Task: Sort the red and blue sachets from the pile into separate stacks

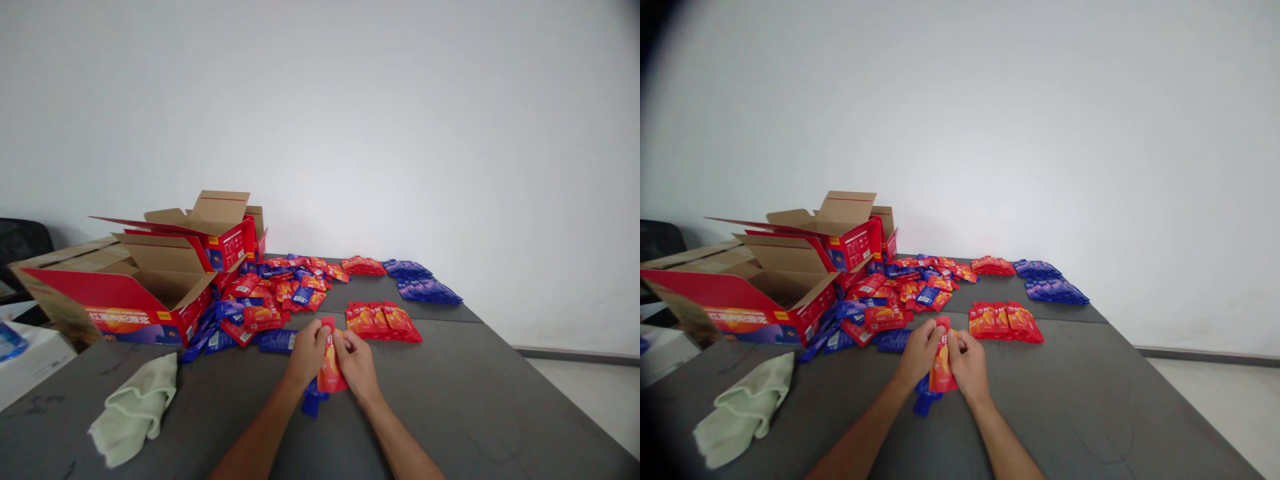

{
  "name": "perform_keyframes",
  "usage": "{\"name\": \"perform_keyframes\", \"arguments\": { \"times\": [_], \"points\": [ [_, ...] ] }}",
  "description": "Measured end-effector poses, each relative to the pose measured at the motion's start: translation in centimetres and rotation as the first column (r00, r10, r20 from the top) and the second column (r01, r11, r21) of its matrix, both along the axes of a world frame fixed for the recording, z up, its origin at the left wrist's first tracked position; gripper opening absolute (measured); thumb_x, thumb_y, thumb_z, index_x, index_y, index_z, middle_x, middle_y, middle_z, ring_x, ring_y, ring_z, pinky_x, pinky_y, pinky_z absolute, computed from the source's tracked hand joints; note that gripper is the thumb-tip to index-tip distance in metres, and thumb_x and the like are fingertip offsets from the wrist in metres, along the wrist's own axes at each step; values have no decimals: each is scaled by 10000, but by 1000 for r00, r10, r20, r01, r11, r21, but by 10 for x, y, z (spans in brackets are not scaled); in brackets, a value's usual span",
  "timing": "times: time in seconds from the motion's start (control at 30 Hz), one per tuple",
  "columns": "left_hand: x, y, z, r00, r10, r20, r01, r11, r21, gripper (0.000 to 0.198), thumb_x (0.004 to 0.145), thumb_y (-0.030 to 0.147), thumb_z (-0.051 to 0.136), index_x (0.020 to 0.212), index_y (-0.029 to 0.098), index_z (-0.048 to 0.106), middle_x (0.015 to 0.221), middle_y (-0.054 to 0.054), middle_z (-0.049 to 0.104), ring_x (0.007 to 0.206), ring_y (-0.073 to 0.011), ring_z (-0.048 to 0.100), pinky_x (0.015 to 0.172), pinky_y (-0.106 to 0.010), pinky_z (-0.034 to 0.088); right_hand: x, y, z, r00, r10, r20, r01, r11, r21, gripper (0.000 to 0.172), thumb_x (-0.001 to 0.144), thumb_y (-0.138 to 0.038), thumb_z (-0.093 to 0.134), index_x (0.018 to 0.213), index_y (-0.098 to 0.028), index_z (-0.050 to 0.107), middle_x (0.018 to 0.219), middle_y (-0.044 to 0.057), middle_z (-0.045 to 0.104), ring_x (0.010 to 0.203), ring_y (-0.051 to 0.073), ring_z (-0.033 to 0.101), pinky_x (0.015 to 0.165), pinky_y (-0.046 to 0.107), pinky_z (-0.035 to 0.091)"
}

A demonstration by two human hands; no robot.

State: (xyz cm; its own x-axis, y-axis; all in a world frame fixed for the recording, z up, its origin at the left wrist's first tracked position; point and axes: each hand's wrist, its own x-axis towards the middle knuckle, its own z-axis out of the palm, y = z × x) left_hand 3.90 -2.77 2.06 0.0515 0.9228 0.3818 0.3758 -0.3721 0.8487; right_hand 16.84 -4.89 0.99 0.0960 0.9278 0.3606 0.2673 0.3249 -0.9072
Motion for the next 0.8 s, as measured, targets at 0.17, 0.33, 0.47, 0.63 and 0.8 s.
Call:
{"name": "perform_keyframes", "arguments": {
  "times": [0.17,0.33,0.47,0.63,0.8],
  "points": [
    [7,-10,3,978,97,-187,-89,995,48,308,984,371,308,768,217,466,668,12,556,636,-146,530,599,-260,295,-5,-5,4,966,-142,215,125,988,87,416,960,-479,420,659,-198,473,559,-57,419,520,99,411,533,222,258],
    [16,-15,8,898,276,-343,-269,961,68,301,985,357,314,823,220,527,711,-31,638,655,-175,587,593,-282,265,-11,-4,3,916,-214,338,179,975,131,404,980,-472,359,738,-203,539,579,-13,542,486,118,488,527,234,264],
    [16,-12,7,955,217,-204,-215,976,33,310,974,394,350,803,219,542,734,-28,651,677,-170,591,603,-266,287,-9,-2,3,900,-266,346,235,963,129,429,983,-497,338,739,-212,546,582,6,577,499,138,522,531,242,273],
    [17,-9,-3,991,126,-40,-127,992,-17,369,985,405,308,776,217,547,776,-55,667,739,-191,606,650,-270,337,-4,-2,6,914,-297,275,284,955,88,465,979,-541,309,758,-214,555,607,16,597,549,159,546,550,256,294],
    [19,-11,-6,963,222,-155,-223,975,6,359,987,398,319,820,221,583,773,-81,675,743,-219,627,636,-280,319,-8,-3,4,907,-276,319,282,959,28,520,988,-542,240,775,-211,580,669,57,647,606,180,587,563,273,289]
  ]
}}
